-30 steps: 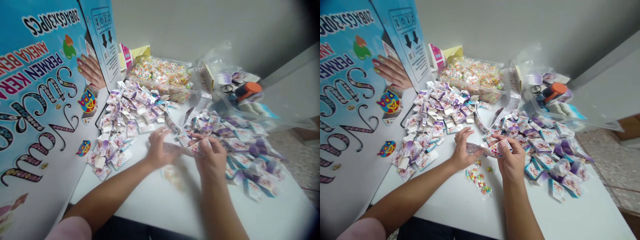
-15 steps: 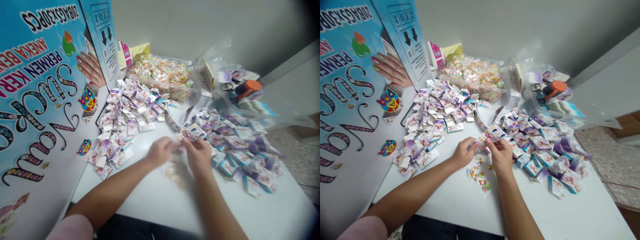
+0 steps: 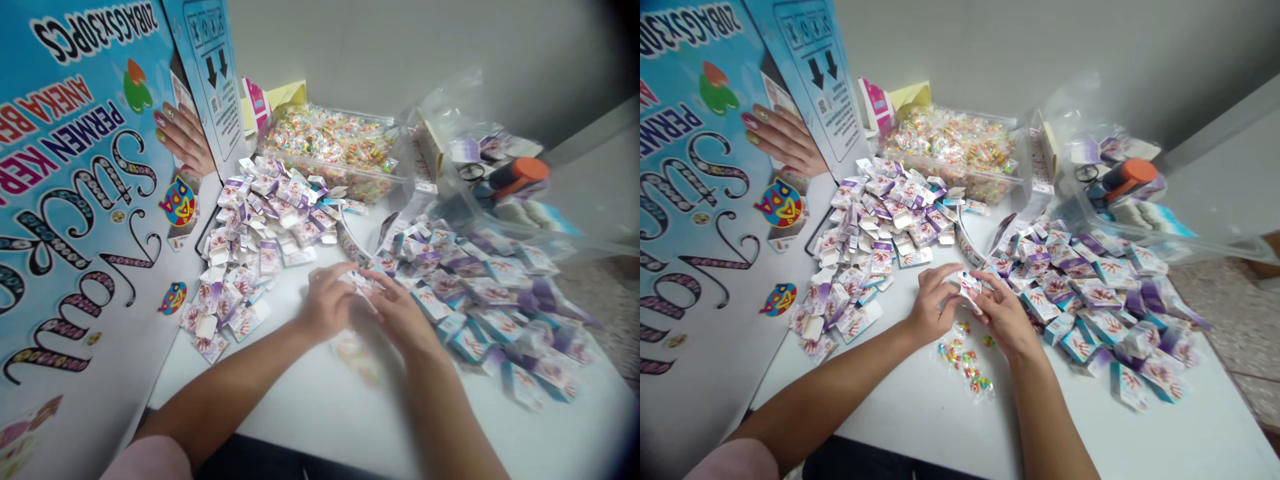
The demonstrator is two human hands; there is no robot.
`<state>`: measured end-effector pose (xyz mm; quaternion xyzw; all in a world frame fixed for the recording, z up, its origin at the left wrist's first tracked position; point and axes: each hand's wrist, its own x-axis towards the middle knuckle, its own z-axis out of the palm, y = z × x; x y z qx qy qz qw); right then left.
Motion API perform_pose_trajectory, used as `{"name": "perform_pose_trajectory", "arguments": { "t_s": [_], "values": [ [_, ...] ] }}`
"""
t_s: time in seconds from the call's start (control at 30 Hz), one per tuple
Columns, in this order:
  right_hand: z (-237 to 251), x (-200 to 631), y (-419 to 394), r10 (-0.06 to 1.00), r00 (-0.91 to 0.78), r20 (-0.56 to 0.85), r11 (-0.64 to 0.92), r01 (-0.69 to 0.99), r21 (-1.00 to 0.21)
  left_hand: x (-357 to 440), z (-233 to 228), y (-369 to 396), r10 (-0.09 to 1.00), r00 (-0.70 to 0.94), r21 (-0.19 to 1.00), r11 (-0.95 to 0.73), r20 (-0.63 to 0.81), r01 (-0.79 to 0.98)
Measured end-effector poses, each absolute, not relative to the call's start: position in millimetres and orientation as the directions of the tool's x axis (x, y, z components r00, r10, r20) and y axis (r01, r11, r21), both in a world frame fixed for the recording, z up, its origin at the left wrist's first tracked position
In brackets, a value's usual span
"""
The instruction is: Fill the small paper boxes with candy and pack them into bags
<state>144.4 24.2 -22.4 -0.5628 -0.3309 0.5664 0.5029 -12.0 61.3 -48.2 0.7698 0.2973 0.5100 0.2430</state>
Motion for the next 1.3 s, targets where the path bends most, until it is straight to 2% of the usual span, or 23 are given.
{"name": "perform_pose_trajectory", "arguments": {
  "t_s": [0.1,0.2,0.27,0.37,0.57,0.63,0.73,0.8,0.9,1.0,1.07,1.17,1.3],
  "values": [
    [-20.0,142.8,22.1,0.928,0.291,-0.231,-0.254,0.041,-0.966,-11.0,-51.2,60.4,0.734,0.317,0.726,-0.667,0.601,0.167],
    [-18.4,137.8,18.3,0.912,0.405,0.059,-0.085,0.328,-0.941,-10.4,-57.7,57.0,0.813,0.213,0.807,-0.575,0.542,0.138],
    [-16.3,135.1,15.9,0.922,0.314,0.228,0.083,0.413,-0.907,-10.4,-61.1,53.9,0.876,0.190,0.878,-0.467,0.444,0.102],
    [-14.0,133.3,14.3,0.933,0.152,0.325,0.236,0.424,-0.874,-10.6,-61.2,50.8,0.920,0.222,0.939,-0.340,0.321,0.050],
    [-19.4,136.5,15.9,0.831,0.426,0.357,0.158,0.436,-0.886,-10.7,-52.8,58.9,0.949,0.288,0.989,-0.144,0.130,0.028],
    [-20.9,139.4,17.7,0.840,0.422,0.342,0.160,0.410,-0.898,-9.9,-52.9,62.9,0.949,0.312,0.998,-0.059,0.049,0.022],
    [-23.4,144.0,20.8,0.894,0.377,0.243,0.133,0.296,-0.946,-7.6,-55.9,65.4,0.926,0.375,0.997,0.069,-0.051,-0.034],
    [-26.5,146.0,22.2,0.899,0.403,0.169,0.074,0.242,-0.967,-5.9,-58.3,64.8,0.905,0.420,0.994,0.098,-0.069,-0.047],
    [-33.2,147.7,23.5,0.835,0.534,0.129,0.027,0.195,-0.980,-4.1,-61.3,64.8,0.883,0.466,0.991,0.106,-0.056,-0.082],
    [-37.4,149.9,24.9,0.765,0.630,0.133,0.052,0.145,-0.988,-3.5,-61.9,69.9,0.814,0.572,0.938,0.269,-0.101,-0.218],
    [-36.6,151.3,25.3,0.795,0.594,0.123,0.054,0.133,-0.990,-4.5,-60.1,75.3,0.773,0.619,0.867,0.399,-0.142,-0.299],
    [-31.7,150.7,24.1,0.896,0.433,0.096,0.034,0.149,-0.988,-8.5,-55.4,81.8,0.771,0.608,0.815,0.468,-0.188,-0.341],
    [-29.6,145.0,20.5,0.914,0.370,0.167,0.038,0.332,-0.943,-12.8,-53.5,84.3,0.710,0.679,0.833,0.480,-0.185,-0.274]
  ]
}}
